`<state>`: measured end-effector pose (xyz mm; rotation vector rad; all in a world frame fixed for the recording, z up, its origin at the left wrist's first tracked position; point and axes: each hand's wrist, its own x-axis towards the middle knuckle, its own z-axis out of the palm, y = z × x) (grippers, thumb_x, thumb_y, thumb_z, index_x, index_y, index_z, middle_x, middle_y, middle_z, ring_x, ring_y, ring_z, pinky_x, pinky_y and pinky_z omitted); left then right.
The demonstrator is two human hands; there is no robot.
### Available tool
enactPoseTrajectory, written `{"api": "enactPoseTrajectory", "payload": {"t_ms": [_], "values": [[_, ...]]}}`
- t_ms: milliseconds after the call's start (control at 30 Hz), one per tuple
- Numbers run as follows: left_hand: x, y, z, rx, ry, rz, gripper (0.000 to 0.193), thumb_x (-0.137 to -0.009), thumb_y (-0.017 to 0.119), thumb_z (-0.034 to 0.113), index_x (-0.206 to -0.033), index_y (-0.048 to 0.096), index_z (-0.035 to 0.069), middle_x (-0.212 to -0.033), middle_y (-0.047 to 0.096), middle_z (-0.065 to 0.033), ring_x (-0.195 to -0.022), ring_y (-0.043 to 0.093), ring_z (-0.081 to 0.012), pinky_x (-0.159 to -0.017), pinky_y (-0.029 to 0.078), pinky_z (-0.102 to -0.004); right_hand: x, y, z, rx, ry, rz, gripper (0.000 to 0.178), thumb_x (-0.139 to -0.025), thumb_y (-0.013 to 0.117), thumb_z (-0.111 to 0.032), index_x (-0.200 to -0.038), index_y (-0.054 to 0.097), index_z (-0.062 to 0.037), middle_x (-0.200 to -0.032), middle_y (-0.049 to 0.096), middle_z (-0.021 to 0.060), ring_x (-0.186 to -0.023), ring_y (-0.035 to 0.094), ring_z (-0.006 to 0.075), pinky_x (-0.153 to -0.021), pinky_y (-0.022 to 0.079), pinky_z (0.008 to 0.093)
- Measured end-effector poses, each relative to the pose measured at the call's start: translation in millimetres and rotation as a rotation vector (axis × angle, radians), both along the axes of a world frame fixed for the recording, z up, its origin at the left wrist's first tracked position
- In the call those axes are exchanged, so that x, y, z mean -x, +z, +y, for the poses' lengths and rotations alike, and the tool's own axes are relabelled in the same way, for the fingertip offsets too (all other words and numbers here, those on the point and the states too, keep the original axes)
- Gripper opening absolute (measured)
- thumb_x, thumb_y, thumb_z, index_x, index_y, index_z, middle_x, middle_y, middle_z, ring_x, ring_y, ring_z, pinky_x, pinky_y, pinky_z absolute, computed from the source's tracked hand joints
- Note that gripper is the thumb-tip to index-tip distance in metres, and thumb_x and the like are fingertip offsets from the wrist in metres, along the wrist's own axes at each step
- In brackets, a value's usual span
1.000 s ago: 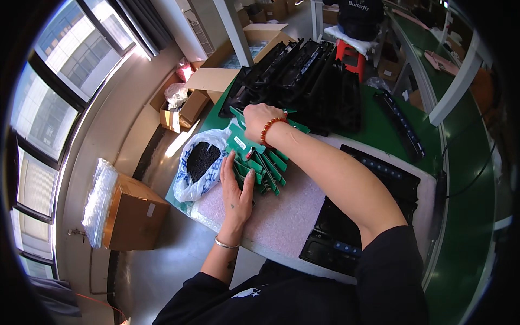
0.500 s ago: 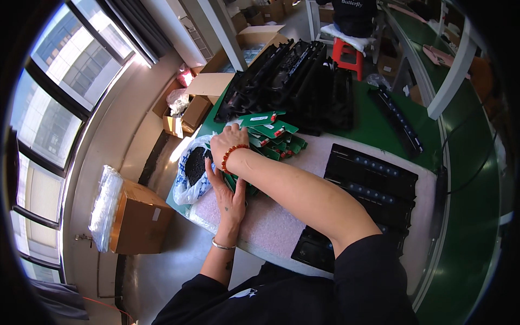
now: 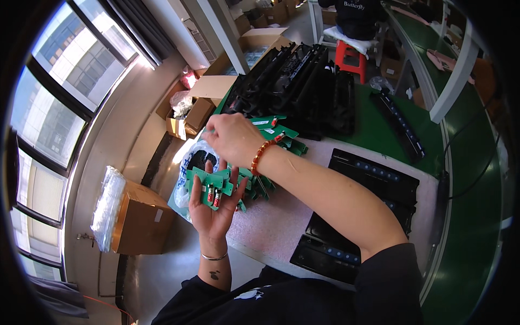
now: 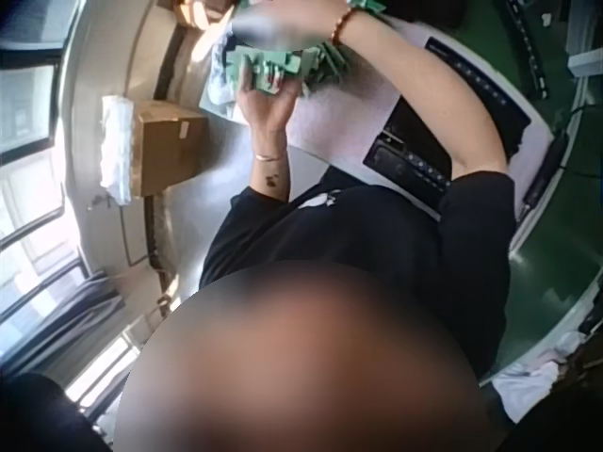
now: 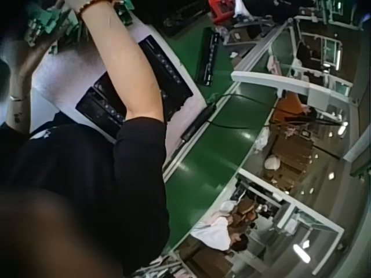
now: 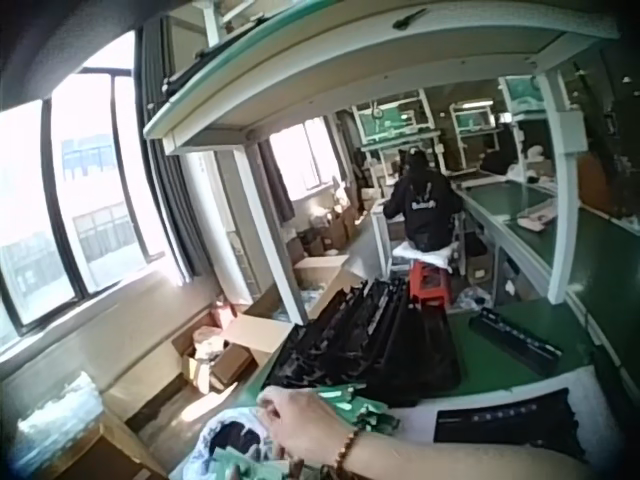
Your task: Manually assembling electronic components by inserting circuit boards into plastic housings and securing them with an electric screwdriver.
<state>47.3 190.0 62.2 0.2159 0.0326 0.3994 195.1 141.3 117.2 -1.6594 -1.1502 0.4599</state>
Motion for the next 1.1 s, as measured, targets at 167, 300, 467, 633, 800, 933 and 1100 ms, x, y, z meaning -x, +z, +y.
{"api": "enactPoseTrajectory", "payload": {"t_ms": [167,300,467,633,800,933,1100], "values": [[13.0,-24.5,0.8,-0.328,0.089,0.29,0.035,-0.084,0.046,0.02,-0.114,0.043,0.003,-0.107,0.053,-0.0171,-0.112,0.044,-0.0341,-0.099,0.032,-0.0495,-52.2,-35.2,-8.5,0.63,-0.253,-1.062,0.016,-0.078,0.052,-0.01,-0.085,0.066,-0.0066,-0.085,0.065,0.0107,-0.078,0.064,0.026,-0.068,0.051,0.0335],[18.3,-24.7,-3.9,-0.312,-0.042,0.191,0.033,-0.081,0.048,0.019,-0.11,0.047,0.003,-0.093,0.054,-0.0132,-0.097,0.051,-0.0307,-0.096,0.035,-0.0478,-53.6,-35.9,-1.2,0.654,-0.172,-1.024,0.015,-0.076,0.053,-0.009,-0.08,0.068,-0.0095,-0.084,0.065,0.011,-0.079,0.064,0.0257,-0.067,0.052,0.0344],[14.6,-19.7,-12.8,-0.212,-0.128,0.168,0.034,-0.084,0.046,0.018,-0.113,0.044,0.001,-0.092,0.054,-0.0157,-0.088,0.053,-0.0288,-0.091,0.04,-0.0468,-56.7,-28.6,0.3,0.531,0.073,-1.283,0.012,-0.071,0.055,-0.009,-0.074,0.066,-0.0053,-0.072,0.064,0.0105,-0.068,0.064,0.0255,-0.062,0.051,0.0336],[13.2,-19.7,-13.4,-0.151,-0.074,0.27,0.038,-0.084,0.048,0.024,-0.115,0.043,0.002,-0.104,0.053,-0.017,-0.097,0.052,-0.0291,-0.094,0.037,-0.0448,-17.4,-8.3,-19.5,0.28,-0.148,-1.229,0.012,-0.069,0.058,-0.01,-0.076,0.065,-0.0033,-0.075,0.064,0.0095,-0.075,0.064,0.0243,-0.06,0.052,0.0309],[-4.4,-2.0,-31.1,-0.241,-0.019,0.263,0.05,-0.083,0.051,0.027,-0.124,0.035,0.004,-0.123,0.042,-0.0186,-0.111,0.046,-0.0291,-0.097,0.035,-0.0429,60.8,-7.7,-79.7,-0.036,-0.249,-1.234,0.013,-0.069,0.057,-0.007,-0.077,0.055,0.0025,-0.068,0.053,0.0073,-0.066,0.056,0.0175,-0.057,0.048,0.0258],[11.0,-3.1,-58.7,-0.359,-0.113,0.189,0.06,-0.08,0.056,0.025,-0.129,0.027,0.005,-0.133,0.032,-0.0199,-0.117,0.042,-0.0282,-0.097,0.036,-0.0423,72.1,-5.2,-132.4,-0.107,-0.148,-0.832,0.015,-0.067,0.062,-0.005,-0.076,0.053,0.002,-0.075,0.053,0.0086,-0.069,0.057,0.0208,-0.061,0.048,0.0269],[2.4,-13.0,-94.3,-0.524,-0.383,0.19,0.069,-0.074,0.064,0.021,-0.13,0.027,0.007,-0.135,0.029,-0.0206,-0.118,0.04,-0.0276,-0.097,0.037,-0.0408,55.8,-8.2,-199.8,0.016,-0.153,-0.183,0.026,-0.064,0.071,-0.01,-0.079,0.052,0.0002,-0.085,0.055,0.0108,-0.077,0.057,0.0259,-0.067,0.049,0.03]]}}
